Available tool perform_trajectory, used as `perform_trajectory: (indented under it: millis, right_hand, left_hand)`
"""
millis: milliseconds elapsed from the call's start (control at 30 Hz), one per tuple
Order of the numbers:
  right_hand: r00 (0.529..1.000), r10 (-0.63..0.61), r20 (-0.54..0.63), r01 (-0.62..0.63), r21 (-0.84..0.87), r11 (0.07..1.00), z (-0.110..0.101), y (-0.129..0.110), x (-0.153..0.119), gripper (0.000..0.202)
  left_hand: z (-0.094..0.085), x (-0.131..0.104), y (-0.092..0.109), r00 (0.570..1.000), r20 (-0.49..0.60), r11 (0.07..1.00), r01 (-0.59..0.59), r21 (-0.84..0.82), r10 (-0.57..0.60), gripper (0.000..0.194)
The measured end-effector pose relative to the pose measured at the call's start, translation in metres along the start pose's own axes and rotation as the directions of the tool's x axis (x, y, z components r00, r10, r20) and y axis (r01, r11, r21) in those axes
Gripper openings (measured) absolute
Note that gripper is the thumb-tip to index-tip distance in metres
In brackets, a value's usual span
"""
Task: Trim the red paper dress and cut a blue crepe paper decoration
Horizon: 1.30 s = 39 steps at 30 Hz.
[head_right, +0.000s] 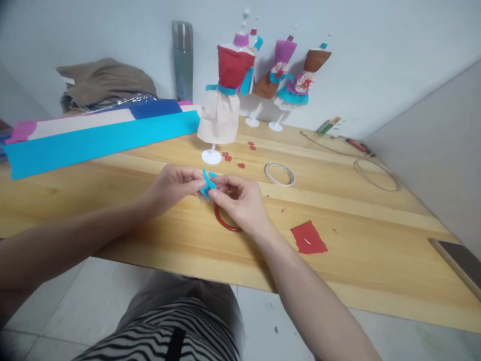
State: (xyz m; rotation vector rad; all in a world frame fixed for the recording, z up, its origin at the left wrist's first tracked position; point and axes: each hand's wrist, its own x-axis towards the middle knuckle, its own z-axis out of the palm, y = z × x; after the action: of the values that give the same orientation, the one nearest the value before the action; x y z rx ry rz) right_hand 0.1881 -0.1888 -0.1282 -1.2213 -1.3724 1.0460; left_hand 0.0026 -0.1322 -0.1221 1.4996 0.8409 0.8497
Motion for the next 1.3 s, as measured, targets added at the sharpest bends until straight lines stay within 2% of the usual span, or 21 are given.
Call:
perform_trajectory:
  millis: [100, 200, 433, 700, 767, 867, 933, 1033, 1167, 1233, 1300]
  right_hand:
    - [0.999, -0.007, -0.053, 0.008, 0.018, 1.000, 0.002, 0.000, -0.002, 0.024]
    - [0.997, 0.008, -0.080, -0.006, 0.024, 1.000, 0.003, -0.001, -0.002, 0.023]
    - [0.999, 0.052, -0.008, -0.052, 0.026, 0.998, -0.001, -0.005, 0.001, 0.030]
    - [0.996, 0.072, -0.053, -0.071, 0.009, 0.997, 0.001, -0.006, 0.002, 0.027]
    - [0.997, 0.055, -0.062, -0.056, -0.008, 0.998, 0.002, -0.005, 0.002, 0.030]
    - [0.997, 0.002, -0.081, -0.006, -0.053, 0.999, 0.004, -0.004, 0.001, 0.027]
    - [0.996, -0.028, -0.085, 0.020, -0.093, 0.995, 0.006, -0.004, 0.000, 0.024]
    - [0.997, -0.036, -0.075, 0.028, -0.104, 0.994, 0.006, -0.005, -0.002, 0.024]
    - [0.981, -0.036, -0.191, 0.023, -0.069, 0.997, 0.000, -0.009, -0.002, 0.030]
    - [0.982, 0.042, -0.183, -0.043, -0.001, 0.999, -0.005, -0.013, -0.001, 0.041]
    - [0.982, 0.178, -0.057, -0.170, 0.122, 0.978, -0.008, -0.017, 0.000, 0.054]
  left_hand:
    - [0.000, 0.000, 0.000, 0.999, 0.014, 0.999, -0.037, 0.012, 0.037, 0.014]
    - [0.002, -0.001, 0.001, 1.000, 0.022, 1.000, -0.012, -0.015, 0.012, 0.012]
    - [0.002, -0.004, 0.003, 0.997, 0.069, 0.997, 0.043, -0.061, -0.039, 0.012]
    - [-0.004, 0.001, -0.008, 0.989, 0.047, 0.985, 0.144, -0.091, -0.141, 0.040]
    - [-0.004, 0.000, -0.007, 0.990, 0.053, 0.988, 0.136, -0.079, -0.132, 0.039]
    - [-0.001, -0.002, -0.001, 0.995, 0.073, 0.997, 0.067, -0.040, -0.064, 0.022]
    - [0.002, -0.004, 0.003, 0.999, 0.035, 1.000, 0.014, 0.000, -0.014, 0.012]
    - [0.004, -0.005, 0.005, 1.000, -0.018, 0.997, -0.020, 0.073, 0.021, 0.015]
    - [0.003, -0.005, 0.000, 0.995, -0.060, 0.987, -0.065, 0.145, 0.075, 0.015]
    - [0.000, -0.005, -0.001, 0.973, -0.091, 0.951, -0.184, 0.249, 0.212, 0.015]
    - [-0.003, -0.006, -0.002, 0.910, -0.061, 0.836, -0.348, 0.425, 0.410, 0.015]
